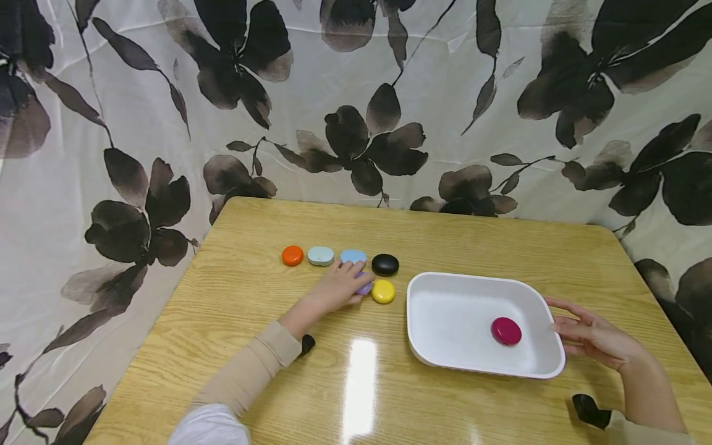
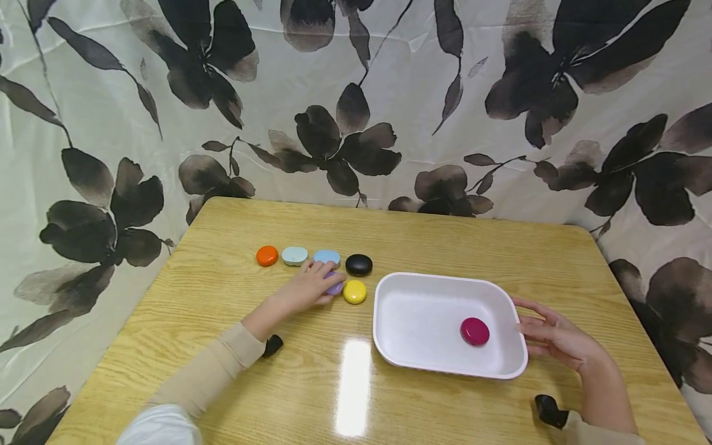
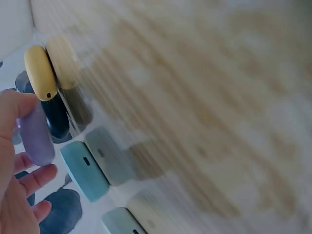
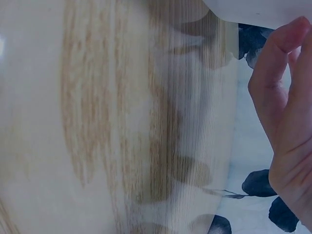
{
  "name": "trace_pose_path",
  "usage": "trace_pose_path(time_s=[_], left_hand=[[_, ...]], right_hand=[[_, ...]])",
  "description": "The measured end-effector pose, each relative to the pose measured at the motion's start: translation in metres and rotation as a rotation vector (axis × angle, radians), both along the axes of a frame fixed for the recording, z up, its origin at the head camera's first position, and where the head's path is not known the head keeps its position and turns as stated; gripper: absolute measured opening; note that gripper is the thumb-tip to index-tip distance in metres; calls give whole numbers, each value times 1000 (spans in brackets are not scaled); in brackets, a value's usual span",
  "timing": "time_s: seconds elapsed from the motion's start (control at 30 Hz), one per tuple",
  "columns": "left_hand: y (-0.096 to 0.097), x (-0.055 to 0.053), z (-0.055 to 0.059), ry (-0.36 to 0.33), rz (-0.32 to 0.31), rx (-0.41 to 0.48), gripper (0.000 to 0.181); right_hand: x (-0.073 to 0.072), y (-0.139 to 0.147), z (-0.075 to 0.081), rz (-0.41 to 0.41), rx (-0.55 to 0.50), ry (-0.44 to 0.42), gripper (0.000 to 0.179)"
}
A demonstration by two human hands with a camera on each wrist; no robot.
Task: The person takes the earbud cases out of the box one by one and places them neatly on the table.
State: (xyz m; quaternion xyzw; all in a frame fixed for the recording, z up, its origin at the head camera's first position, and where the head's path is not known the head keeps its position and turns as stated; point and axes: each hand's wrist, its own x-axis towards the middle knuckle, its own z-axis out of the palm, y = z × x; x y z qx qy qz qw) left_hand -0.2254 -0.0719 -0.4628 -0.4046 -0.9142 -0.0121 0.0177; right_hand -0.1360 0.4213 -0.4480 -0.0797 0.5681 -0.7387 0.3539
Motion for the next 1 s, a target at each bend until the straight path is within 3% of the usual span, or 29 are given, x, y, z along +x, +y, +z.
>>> trace_pose_path(time_s=[0.37, 0.7, 0.83, 1.0], left_hand=[[-10, -3, -4, -59, 12, -61, 46], [-10, -1, -2, -101, 39, -63, 48], [-8, 2, 4, -91, 58, -101, 52], [8, 5, 24, -58, 31, -106, 55]], right_hand=[[-1, 1, 0, 20, -23, 9, 52], [0, 2, -1, 5, -7, -2, 52], [0, 2, -2, 11, -21, -3, 53], [-1, 3, -2, 4, -14, -2, 52]])
